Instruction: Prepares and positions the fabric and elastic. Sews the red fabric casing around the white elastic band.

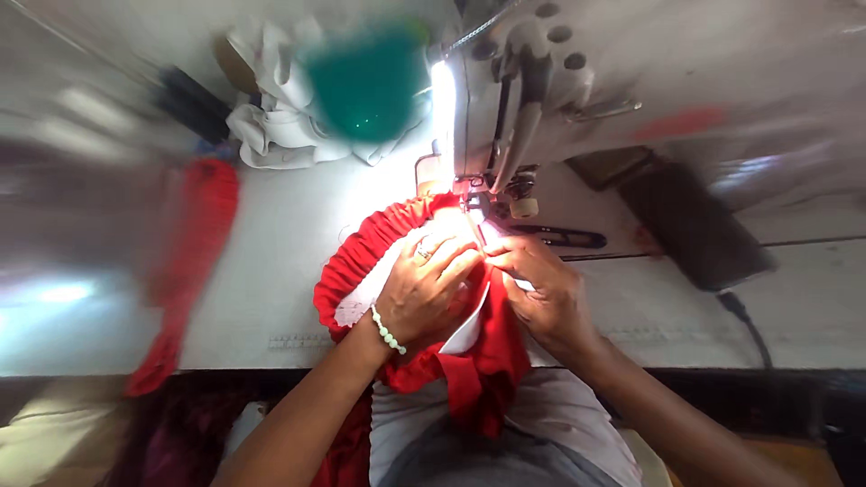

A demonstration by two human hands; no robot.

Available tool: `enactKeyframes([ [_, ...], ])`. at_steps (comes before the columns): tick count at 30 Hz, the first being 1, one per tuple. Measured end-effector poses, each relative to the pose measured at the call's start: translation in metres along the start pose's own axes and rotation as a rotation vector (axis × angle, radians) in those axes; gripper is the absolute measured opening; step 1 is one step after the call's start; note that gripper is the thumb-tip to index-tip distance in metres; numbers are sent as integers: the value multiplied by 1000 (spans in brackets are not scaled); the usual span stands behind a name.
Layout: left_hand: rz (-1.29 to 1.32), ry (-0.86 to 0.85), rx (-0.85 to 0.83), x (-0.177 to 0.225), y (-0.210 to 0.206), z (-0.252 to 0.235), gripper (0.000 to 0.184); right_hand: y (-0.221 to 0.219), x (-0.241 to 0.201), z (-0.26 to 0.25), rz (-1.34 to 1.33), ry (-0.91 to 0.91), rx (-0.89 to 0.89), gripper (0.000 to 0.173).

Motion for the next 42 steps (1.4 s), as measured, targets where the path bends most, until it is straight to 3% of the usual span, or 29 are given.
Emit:
enactKeyframes([
  [7, -2, -41, 182, 7, 7, 5, 18, -3, -1, 1, 5, 41, 30, 15],
  [14, 172, 101, 42, -7, 19, 31, 22, -16, -12, 9, 232, 250, -88, 19],
  [21, 178, 75, 24, -8, 13, 31, 25, -13, -14, 10, 267, 318, -57, 19],
  [28, -5, -72, 103, -10, 9, 8, 13, -8, -13, 7, 217, 249, -18, 15],
  [31, 12, -162, 146, -9, 7, 2, 18, -8, -11, 7, 217, 200, 4, 13],
  [42, 43, -189, 214, -9, 13, 12, 18, -10, -10, 6, 148, 215, -11, 25],
])
Point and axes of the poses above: each hand's wrist, its own z-axis away from the middle knuckle, its own y-axis out of the back of the hand, x = y × z, the point moved 4 cm from there along -z, towards the middle knuckle, and after that the axes turned 11 degrees about z, right-handed, at the moved point
